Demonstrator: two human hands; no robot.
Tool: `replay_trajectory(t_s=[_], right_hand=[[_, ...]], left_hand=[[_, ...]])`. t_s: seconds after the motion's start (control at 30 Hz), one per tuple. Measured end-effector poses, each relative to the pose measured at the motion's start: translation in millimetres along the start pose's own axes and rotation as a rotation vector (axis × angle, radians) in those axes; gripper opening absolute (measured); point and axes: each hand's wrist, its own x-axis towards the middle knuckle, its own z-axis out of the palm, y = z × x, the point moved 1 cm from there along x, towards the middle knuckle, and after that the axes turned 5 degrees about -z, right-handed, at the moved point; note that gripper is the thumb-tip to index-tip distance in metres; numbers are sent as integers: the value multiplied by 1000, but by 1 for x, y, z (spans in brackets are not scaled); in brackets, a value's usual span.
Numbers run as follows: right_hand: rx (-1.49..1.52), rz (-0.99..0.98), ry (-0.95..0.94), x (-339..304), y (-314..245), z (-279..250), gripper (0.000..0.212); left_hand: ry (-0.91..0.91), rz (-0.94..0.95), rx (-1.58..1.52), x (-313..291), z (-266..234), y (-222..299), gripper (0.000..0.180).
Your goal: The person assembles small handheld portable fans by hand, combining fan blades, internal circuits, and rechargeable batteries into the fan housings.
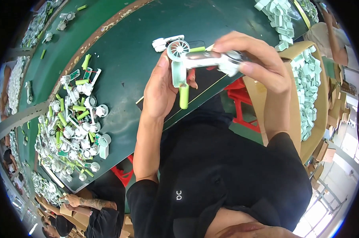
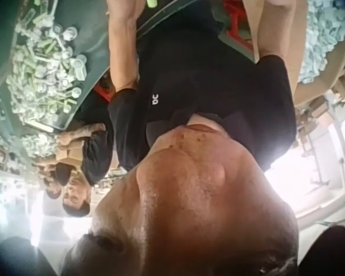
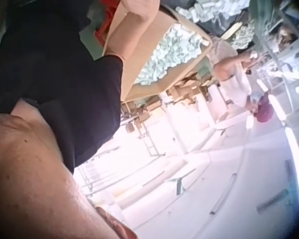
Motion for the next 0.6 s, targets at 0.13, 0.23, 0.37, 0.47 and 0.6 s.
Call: replay_trajectory(t_s=[0.13,0.23,0.37,0.47,0.6], right_hand=[[-269,127,-32,2,12,-1,39],[-265,97,-4,1,13,-2,37],[-365,87,3,5,10,0,37],[-414,64,13,2,8,0,37],[-442,62,30,3,6,3,38]], left_hand=[[-14,9,6,-6,7,1,53],[-14,7,9,-8,10,5,59],[32,26,75,-11,9,6,68],[16,78,152,-9,8,1,69],[22,99,152,-10,7,-4,69]])
